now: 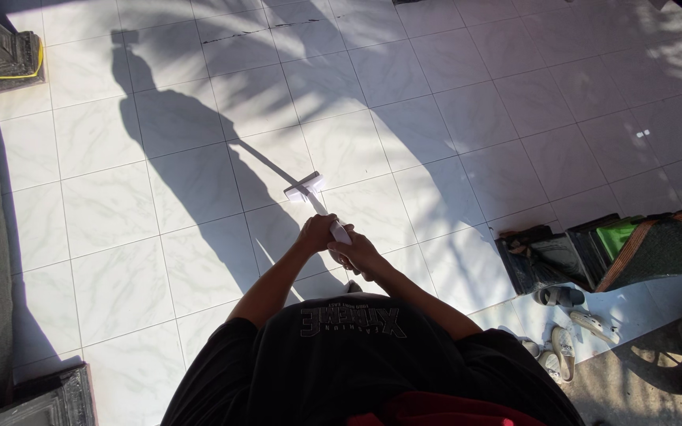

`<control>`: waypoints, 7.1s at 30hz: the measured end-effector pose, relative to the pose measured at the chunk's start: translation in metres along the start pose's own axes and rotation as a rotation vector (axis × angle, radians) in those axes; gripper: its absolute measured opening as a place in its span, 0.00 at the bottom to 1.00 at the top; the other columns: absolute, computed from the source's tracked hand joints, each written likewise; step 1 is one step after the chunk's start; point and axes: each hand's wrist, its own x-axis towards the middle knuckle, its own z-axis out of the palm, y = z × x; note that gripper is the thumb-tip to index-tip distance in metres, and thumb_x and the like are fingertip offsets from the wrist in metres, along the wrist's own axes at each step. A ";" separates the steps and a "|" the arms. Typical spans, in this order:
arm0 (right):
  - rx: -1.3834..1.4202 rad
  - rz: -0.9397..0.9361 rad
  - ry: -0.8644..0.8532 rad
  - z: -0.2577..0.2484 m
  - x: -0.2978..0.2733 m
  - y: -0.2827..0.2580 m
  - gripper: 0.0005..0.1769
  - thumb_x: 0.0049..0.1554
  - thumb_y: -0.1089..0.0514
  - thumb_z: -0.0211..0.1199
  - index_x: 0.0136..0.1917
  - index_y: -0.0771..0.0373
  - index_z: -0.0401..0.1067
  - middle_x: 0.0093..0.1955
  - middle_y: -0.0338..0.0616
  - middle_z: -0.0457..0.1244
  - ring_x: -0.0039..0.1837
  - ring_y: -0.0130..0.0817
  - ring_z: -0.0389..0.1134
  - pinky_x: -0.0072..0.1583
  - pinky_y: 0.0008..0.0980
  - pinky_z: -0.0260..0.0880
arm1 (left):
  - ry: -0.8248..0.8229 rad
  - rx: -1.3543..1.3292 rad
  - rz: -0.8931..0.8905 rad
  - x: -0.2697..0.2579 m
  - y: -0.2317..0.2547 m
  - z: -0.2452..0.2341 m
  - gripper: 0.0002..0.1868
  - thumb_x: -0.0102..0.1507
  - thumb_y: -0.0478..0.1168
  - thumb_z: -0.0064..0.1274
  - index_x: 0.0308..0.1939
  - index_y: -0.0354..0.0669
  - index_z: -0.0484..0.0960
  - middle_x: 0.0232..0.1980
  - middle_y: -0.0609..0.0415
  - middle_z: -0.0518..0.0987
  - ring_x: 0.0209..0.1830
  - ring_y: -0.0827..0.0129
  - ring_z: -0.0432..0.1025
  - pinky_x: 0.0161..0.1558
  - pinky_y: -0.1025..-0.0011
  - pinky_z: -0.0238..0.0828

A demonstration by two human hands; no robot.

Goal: The person mops the floor using a spray mop, moving across the tiled surface in the entryway.

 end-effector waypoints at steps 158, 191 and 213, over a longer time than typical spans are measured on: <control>-0.253 -0.053 -0.399 0.818 0.472 -0.262 0.18 0.60 0.50 0.63 0.52 0.67 0.63 0.30 0.36 0.58 0.31 0.25 0.59 0.35 0.27 0.63 | 0.511 -0.421 -0.334 -0.163 -0.743 -0.587 0.18 0.55 0.42 0.65 0.48 0.47 0.81 0.43 0.54 0.87 0.46 0.62 0.83 0.48 0.65 0.79; -0.114 -0.069 -0.120 0.839 0.737 -0.447 0.16 0.58 0.50 0.64 0.49 0.63 0.64 0.29 0.38 0.59 0.30 0.26 0.59 0.34 0.29 0.61 | 0.291 -0.311 -0.169 0.114 -0.895 -0.757 0.21 0.52 0.45 0.70 0.47 0.48 0.81 0.43 0.52 0.85 0.45 0.59 0.81 0.47 0.63 0.78; 0.025 -0.150 0.036 0.951 0.899 -0.485 0.15 0.60 0.50 0.63 0.45 0.64 0.64 0.29 0.38 0.58 0.30 0.26 0.58 0.34 0.29 0.60 | 0.131 -0.365 0.011 0.206 -1.061 -0.860 0.22 0.53 0.47 0.67 0.48 0.51 0.79 0.44 0.55 0.86 0.47 0.59 0.81 0.48 0.64 0.77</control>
